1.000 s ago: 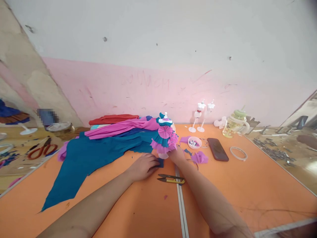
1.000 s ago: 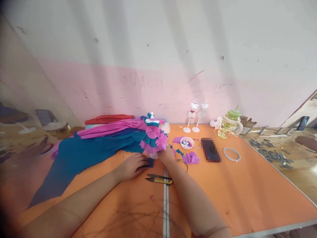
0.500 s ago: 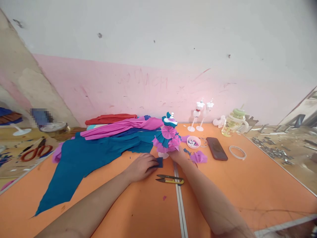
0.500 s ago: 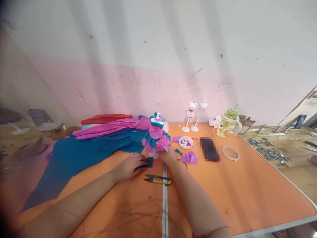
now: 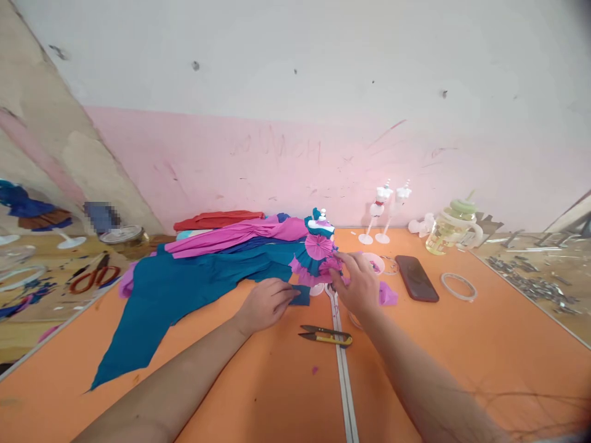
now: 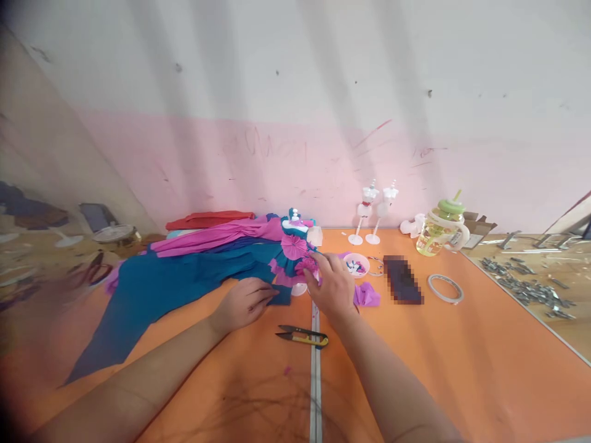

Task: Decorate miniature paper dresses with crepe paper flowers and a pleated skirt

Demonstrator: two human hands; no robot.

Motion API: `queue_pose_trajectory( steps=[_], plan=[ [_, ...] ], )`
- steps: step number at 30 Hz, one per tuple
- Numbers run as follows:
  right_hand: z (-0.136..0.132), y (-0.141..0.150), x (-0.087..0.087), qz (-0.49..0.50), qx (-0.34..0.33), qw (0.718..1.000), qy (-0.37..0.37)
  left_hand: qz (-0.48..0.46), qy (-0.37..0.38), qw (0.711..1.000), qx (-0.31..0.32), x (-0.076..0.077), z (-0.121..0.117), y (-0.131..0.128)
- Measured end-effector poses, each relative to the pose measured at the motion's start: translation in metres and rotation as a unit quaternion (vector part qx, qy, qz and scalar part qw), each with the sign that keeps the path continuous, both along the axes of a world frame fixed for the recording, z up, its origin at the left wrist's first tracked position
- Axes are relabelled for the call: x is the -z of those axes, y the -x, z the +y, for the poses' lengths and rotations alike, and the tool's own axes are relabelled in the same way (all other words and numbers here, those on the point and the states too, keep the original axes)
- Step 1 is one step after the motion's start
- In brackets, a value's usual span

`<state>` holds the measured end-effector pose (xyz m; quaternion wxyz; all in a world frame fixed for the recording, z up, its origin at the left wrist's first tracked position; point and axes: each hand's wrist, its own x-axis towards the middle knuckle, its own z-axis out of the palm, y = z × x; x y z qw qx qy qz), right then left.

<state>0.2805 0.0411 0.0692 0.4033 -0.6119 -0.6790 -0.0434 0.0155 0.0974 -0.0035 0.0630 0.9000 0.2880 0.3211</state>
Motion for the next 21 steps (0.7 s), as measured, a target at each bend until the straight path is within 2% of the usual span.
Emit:
queue_pose_trajectory(
  steps=[2,4,5,7,10,13,17,21],
  plan=[
    [-0.002,0.006,0.005,-0.019,0.001,1.0,-0.023,-0.054,-0.005,0.998,-0.04,-0.013,0.0,-0.006],
    [-0.002,0.008,0.01,-0.019,0.011,0.999,-0.035,-0.115,0.015,0.99,-0.076,-0.035,0.004,-0.017],
    [-0.001,0.008,0.012,-0.014,0.014,0.999,-0.038,-0.176,0.071,0.978,-0.091,-0.048,0.008,-0.023],
    [0.0,0.008,0.013,-0.002,0.021,0.999,-0.044,-0.199,0.168,0.963,-0.062,-0.073,0.018,-0.038],
    [0.0,0.009,0.012,0.01,0.022,0.999,-0.041,-0.199,0.234,0.951,0.0,-0.099,0.03,-0.06],
    [-0.002,0.011,0.011,0.01,0.015,0.999,-0.038,-0.208,0.244,0.947,0.028,-0.107,0.031,-0.076],
    [-0.002,0.01,0.011,0.008,0.018,0.999,-0.05,-0.178,0.208,0.961,-0.04,-0.105,0.022,-0.085],
    [0.002,0.008,0.015,-0.024,0.006,0.994,-0.102,-0.159,0.201,0.963,-0.089,-0.108,0.018,-0.086]
  ],
)
